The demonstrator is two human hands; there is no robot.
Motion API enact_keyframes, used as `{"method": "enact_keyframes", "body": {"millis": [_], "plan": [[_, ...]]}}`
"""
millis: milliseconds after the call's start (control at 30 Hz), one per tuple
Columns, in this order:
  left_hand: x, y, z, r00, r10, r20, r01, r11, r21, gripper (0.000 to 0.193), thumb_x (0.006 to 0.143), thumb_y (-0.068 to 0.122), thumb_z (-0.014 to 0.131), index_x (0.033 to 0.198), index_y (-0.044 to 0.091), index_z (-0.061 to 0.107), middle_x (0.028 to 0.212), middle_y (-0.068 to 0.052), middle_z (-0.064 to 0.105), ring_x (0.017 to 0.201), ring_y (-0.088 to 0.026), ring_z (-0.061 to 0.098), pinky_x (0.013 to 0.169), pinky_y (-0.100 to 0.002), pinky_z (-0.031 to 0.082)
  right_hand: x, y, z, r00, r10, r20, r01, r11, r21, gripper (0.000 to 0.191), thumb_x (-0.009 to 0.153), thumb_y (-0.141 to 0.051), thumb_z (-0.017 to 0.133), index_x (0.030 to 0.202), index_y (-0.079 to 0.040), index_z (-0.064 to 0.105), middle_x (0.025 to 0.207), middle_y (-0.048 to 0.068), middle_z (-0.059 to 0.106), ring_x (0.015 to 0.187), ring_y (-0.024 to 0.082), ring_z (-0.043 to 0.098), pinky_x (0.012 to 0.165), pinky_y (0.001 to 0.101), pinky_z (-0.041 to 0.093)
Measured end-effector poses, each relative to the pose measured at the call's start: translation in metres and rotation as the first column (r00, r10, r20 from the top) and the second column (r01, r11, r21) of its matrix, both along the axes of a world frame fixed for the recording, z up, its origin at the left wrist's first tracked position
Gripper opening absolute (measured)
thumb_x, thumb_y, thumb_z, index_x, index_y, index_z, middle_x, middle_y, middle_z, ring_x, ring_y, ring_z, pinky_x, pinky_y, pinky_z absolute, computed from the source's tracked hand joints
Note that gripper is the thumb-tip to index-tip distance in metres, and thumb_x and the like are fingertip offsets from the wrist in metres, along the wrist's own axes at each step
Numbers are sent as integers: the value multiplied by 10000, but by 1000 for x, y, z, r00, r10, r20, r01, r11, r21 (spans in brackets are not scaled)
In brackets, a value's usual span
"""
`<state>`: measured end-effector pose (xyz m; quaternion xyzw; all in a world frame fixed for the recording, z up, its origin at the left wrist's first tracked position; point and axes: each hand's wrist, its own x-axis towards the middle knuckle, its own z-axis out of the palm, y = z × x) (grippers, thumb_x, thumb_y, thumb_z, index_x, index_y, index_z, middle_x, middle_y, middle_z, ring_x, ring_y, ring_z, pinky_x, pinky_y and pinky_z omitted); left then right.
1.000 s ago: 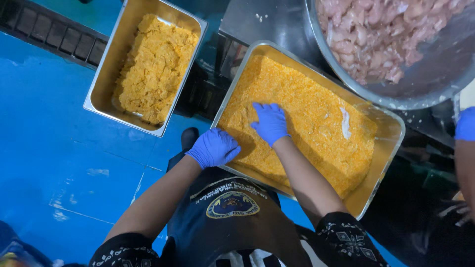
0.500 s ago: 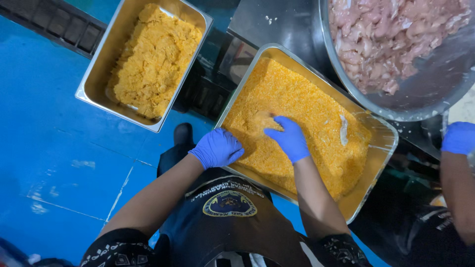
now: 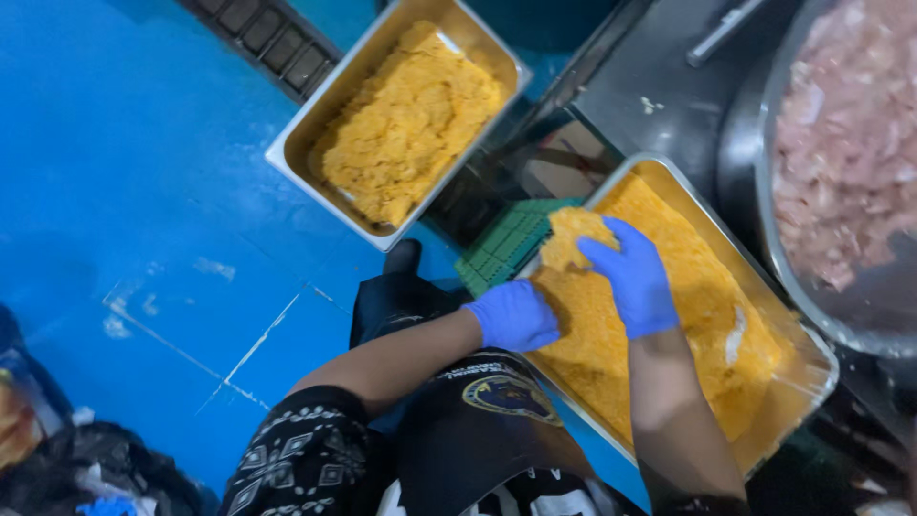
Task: The person, wearing blue gloves, takes raw chicken pieces and presses them into a large tray of orange breading, turning and coating each piece by hand, then places the coated pieces into a smaller tray of finished breaded chicken beside the work area.
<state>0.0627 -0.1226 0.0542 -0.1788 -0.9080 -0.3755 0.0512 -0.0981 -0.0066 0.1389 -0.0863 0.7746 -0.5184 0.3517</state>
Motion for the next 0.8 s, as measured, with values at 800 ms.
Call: {"method": "enact_keyframes", "body": {"millis": [800], "plan": [[7,-2,-52,996,55,69,-80,892,445,406,901,319,627,1228,89,696,1268,-201,675,1226,-392,590,1091,-507,421,89,-289,-120,855,511,-88,-497,856,141,577,835,-228,824,1343,-41,627,1201,161,696,1076,185,674,914,304,529]]}}
